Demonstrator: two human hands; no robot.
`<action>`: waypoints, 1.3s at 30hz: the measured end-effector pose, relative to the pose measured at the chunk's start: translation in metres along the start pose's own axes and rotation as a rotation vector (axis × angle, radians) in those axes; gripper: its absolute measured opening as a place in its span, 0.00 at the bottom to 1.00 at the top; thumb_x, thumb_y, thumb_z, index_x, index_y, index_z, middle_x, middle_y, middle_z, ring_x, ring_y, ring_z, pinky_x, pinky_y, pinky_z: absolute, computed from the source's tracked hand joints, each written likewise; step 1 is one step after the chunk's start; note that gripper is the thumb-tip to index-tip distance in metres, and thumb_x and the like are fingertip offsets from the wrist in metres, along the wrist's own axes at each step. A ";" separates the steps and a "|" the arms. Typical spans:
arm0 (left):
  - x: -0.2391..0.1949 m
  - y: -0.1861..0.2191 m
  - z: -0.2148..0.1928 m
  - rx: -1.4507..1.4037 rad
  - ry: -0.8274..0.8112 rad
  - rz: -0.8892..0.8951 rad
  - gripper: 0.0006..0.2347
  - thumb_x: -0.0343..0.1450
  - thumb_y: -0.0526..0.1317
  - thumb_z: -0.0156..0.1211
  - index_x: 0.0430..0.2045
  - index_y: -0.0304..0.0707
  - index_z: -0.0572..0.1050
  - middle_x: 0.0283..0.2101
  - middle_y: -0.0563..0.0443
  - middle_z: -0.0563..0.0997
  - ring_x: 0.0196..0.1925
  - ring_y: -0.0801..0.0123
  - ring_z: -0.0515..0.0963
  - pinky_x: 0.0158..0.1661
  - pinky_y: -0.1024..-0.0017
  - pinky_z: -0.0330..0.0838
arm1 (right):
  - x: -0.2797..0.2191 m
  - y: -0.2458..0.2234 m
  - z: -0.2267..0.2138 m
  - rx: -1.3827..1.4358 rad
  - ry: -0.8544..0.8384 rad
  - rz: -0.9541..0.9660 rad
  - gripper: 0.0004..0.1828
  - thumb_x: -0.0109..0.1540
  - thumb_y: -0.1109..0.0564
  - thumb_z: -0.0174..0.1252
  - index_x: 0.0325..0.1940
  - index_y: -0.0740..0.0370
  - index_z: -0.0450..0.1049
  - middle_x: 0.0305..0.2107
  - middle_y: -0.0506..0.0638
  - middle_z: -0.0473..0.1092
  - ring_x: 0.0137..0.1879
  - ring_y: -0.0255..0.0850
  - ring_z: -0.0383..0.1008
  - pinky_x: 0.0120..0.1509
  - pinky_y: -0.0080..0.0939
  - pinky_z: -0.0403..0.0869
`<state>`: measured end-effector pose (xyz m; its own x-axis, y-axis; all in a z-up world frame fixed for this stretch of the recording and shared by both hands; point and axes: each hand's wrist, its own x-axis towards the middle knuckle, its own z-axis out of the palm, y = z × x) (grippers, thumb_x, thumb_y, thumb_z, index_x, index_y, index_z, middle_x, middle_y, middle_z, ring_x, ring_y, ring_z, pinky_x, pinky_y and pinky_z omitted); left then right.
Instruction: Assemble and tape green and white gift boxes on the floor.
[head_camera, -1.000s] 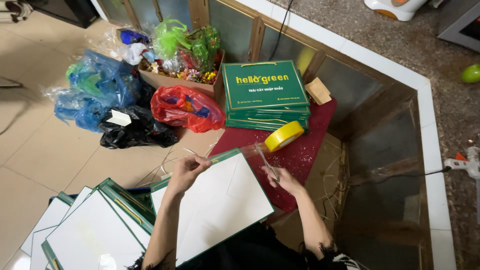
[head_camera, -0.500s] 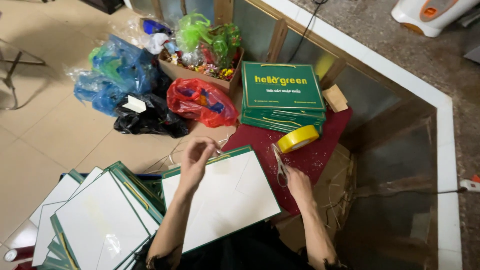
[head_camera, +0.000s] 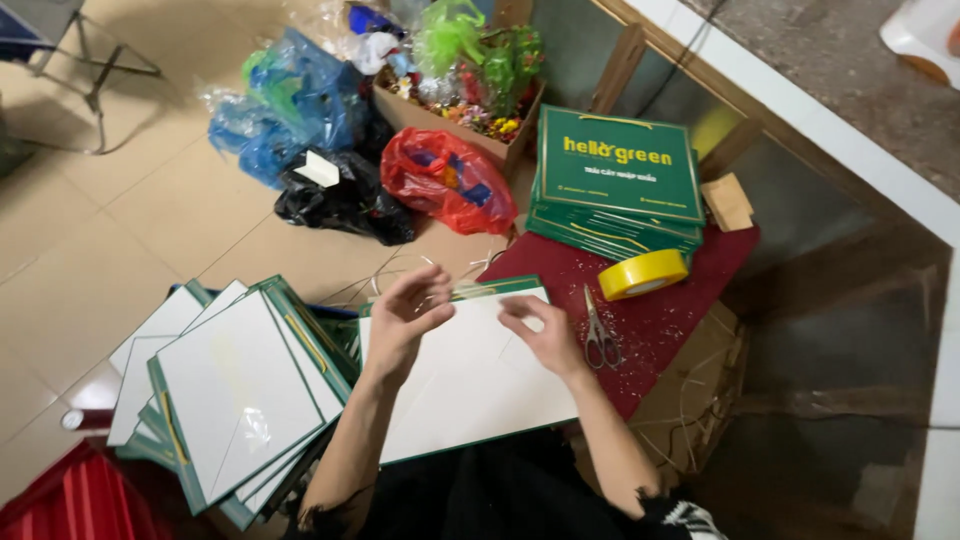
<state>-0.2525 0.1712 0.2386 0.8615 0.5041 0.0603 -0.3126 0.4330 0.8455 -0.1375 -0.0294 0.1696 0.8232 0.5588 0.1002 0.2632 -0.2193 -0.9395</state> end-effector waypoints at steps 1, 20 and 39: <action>-0.004 -0.008 -0.014 0.000 0.010 0.003 0.26 0.57 0.22 0.74 0.51 0.25 0.76 0.46 0.41 0.84 0.47 0.63 0.84 0.49 0.70 0.79 | -0.002 0.004 -0.005 0.001 -0.010 0.000 0.18 0.57 0.54 0.72 0.51 0.54 0.82 0.37 0.50 0.82 0.45 0.37 0.82 0.55 0.42 0.78; -0.091 -0.100 -0.131 1.137 0.390 -0.146 0.18 0.66 0.51 0.73 0.49 0.59 0.77 0.30 0.65 0.82 0.55 0.72 0.70 0.64 0.58 0.45 | -0.024 0.090 -0.028 -0.228 -0.288 0.474 0.13 0.55 0.57 0.70 0.43 0.60 0.85 0.29 0.55 0.81 0.38 0.40 0.81 0.47 0.39 0.78; -0.054 -0.109 -0.158 0.652 0.526 -0.287 0.23 0.64 0.46 0.77 0.46 0.36 0.72 0.31 0.34 0.78 0.34 0.54 0.79 0.36 0.57 0.74 | -0.032 0.078 0.119 -0.536 -0.260 -0.633 0.31 0.66 0.46 0.57 0.72 0.60 0.64 0.65 0.62 0.64 0.71 0.56 0.63 0.73 0.61 0.60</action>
<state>-0.3279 0.2151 0.0597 0.5258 0.7895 -0.3166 0.3161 0.1642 0.9344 -0.2035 0.0305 0.0536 0.3184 0.8536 0.4124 0.8880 -0.1163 -0.4449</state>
